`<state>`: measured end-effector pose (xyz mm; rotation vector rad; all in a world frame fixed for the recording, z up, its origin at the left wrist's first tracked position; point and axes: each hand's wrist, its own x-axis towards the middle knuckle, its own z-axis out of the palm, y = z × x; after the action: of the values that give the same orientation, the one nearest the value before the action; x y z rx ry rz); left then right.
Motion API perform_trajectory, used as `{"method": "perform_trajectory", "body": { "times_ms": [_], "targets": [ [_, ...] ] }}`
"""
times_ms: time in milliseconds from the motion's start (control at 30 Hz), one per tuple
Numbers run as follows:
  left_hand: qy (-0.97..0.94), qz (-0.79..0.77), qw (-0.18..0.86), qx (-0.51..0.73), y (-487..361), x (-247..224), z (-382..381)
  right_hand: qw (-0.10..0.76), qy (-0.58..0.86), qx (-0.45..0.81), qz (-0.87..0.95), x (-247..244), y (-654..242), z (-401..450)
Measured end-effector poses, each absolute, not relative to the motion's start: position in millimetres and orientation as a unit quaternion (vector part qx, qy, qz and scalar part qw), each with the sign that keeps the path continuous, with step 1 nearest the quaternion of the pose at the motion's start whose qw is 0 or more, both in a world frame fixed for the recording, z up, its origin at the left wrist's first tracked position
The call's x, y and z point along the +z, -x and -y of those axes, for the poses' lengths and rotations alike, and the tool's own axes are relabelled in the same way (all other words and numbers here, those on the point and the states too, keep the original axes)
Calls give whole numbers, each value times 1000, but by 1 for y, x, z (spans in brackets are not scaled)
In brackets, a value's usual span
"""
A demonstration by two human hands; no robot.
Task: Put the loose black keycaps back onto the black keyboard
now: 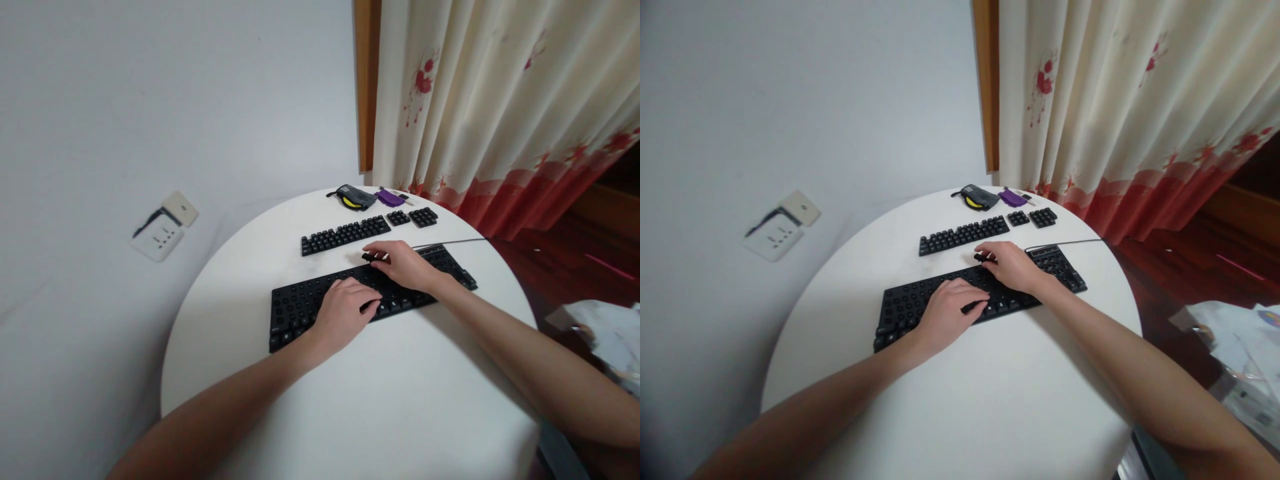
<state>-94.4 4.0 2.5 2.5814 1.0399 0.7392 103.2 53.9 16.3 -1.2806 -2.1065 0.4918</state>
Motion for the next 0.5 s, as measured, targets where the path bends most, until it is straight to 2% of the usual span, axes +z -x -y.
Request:
{"method": "perform_trajectory", "body": {
  "times_ms": [167,500],
  "targets": [
    [-892,-349,122,260,96,0,-4,305,473,184,806,19,-105,-54],
    [-907,-339,95,233,96,7,-1,253,413,321,814,36,-127,-55]
  ]
}}
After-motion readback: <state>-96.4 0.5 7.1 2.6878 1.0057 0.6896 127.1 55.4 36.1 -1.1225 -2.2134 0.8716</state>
